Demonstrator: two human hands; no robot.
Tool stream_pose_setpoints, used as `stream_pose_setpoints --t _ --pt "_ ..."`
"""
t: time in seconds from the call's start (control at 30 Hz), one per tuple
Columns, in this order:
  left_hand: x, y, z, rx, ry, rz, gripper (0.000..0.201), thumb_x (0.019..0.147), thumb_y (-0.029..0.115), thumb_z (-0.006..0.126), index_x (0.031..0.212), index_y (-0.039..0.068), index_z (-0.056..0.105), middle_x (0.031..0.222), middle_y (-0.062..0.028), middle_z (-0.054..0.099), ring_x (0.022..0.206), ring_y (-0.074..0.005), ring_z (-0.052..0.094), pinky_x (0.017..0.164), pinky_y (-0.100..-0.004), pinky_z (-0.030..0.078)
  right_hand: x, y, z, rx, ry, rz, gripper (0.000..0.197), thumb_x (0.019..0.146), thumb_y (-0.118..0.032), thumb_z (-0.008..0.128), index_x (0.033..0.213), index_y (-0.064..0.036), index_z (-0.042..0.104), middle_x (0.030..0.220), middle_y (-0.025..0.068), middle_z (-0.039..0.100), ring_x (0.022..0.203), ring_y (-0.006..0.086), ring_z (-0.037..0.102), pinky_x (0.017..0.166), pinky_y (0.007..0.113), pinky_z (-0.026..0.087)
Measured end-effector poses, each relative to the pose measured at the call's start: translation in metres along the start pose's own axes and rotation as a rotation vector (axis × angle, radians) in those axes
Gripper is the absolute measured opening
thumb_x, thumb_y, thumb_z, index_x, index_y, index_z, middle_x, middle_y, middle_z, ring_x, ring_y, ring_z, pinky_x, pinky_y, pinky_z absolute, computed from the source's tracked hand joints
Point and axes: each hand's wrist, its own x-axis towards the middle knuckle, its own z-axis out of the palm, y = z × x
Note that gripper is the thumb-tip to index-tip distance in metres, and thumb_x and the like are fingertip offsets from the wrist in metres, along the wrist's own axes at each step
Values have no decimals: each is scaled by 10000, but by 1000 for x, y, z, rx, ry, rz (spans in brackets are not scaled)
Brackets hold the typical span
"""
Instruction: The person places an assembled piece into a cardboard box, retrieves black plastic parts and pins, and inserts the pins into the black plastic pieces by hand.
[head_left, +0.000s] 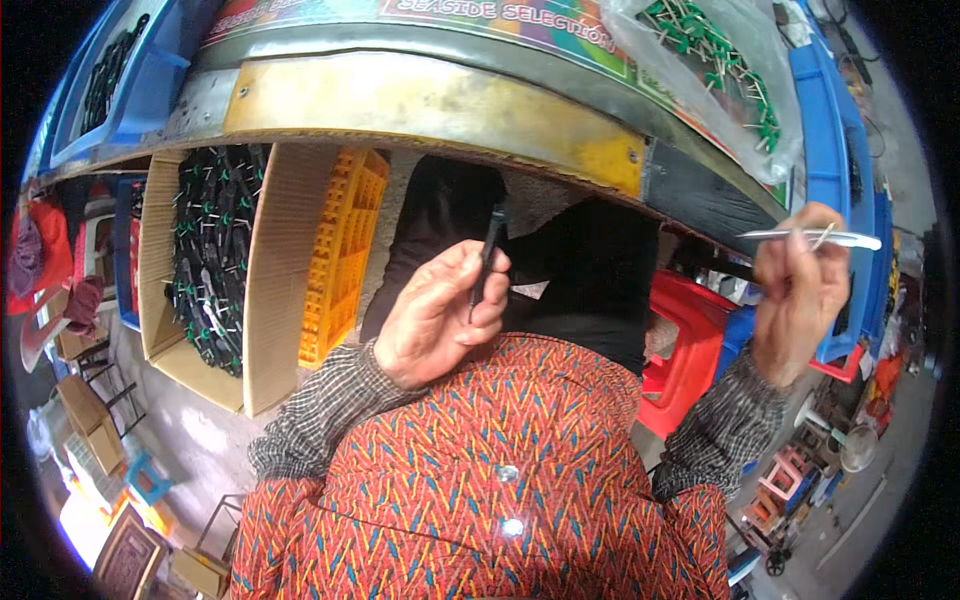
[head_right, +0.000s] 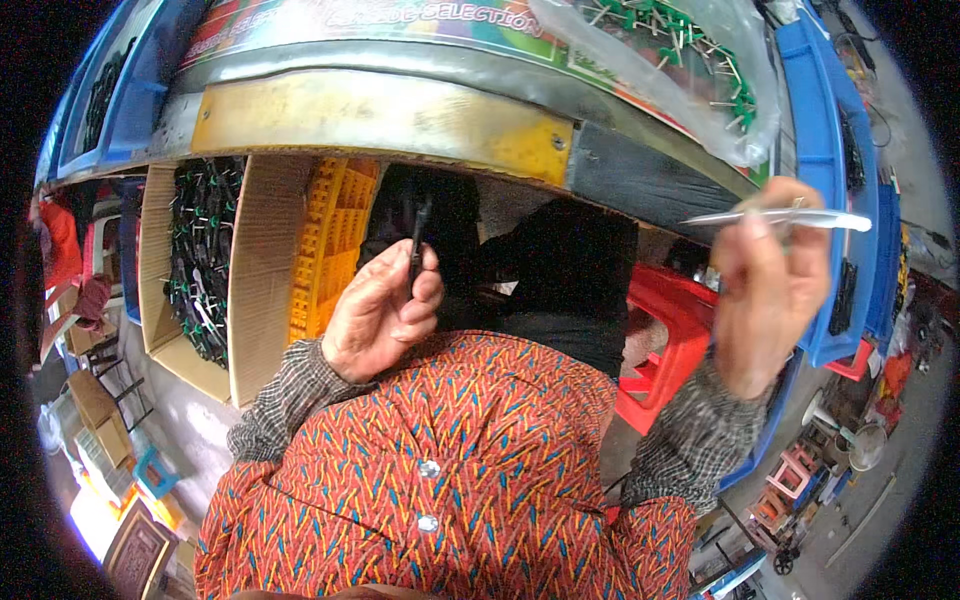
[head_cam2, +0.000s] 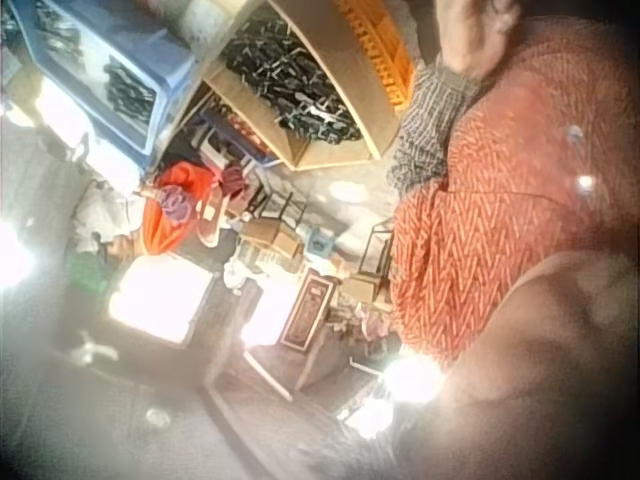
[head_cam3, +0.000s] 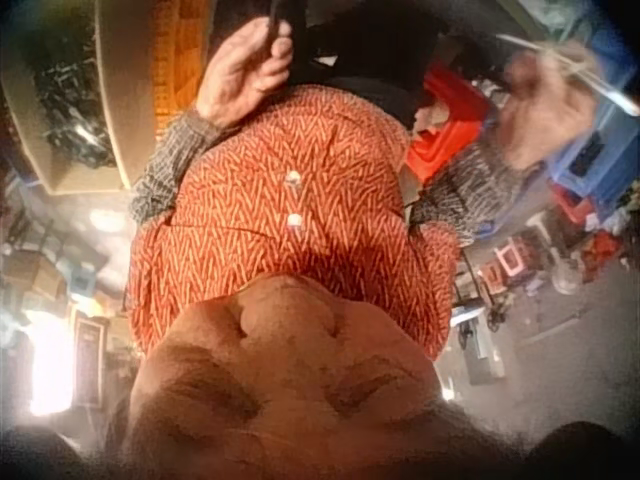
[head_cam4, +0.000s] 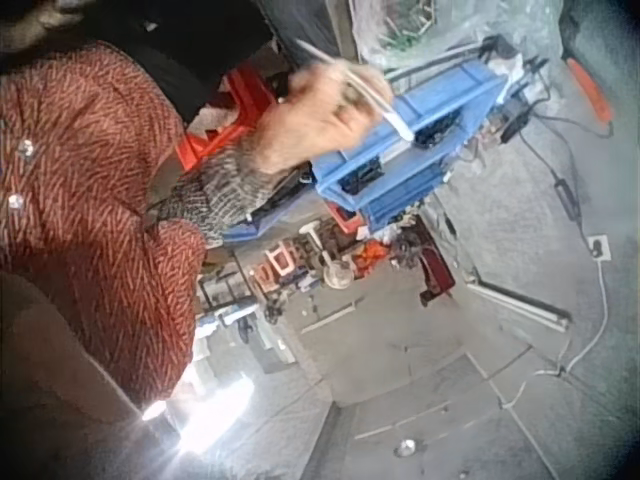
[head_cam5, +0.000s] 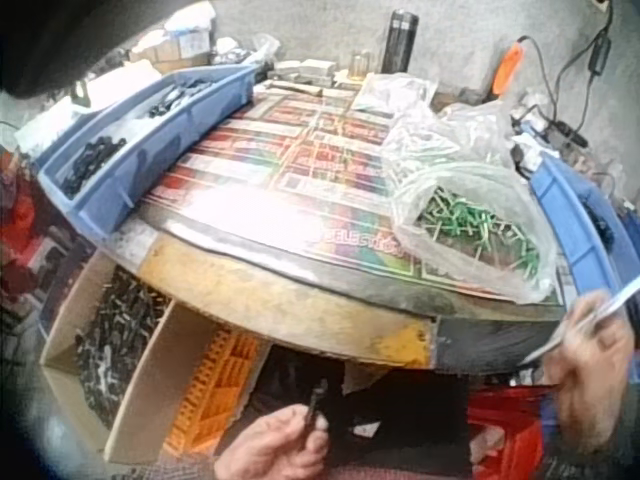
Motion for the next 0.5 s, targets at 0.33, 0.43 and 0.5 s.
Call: stream_pose_setpoints --t 0.33,0.43,0.5 --pt "-11 1 3 -87 -3 -16 215 1004 214 432 1122 52 508 865 -45 511 626 -84 393 468 -182 322 -64 25 100 35 -443 118 84 878 -50 615 935 12 615 840 47 594 707 74 546 618 212 434" --pt "-12 2 1 -104 -15 -4 216 1004 219 432 1120 55 511 867 -42 513 626 -80 396 464 -181 324 -65 28 109 48 -470 113 91 879 -40 612 928 37 614 879 87 617 747 114 590 653 243 469" --pt "-11 3 -1 -135 -21 -4 212 1002 212 437 1103 42 516 866 -44 528 629 -86 420 468 -187 332 -65 32 113 64 -495 -3 86 877 -25 609 933 41 609 886 95 627 762 139 617 670 262 487"
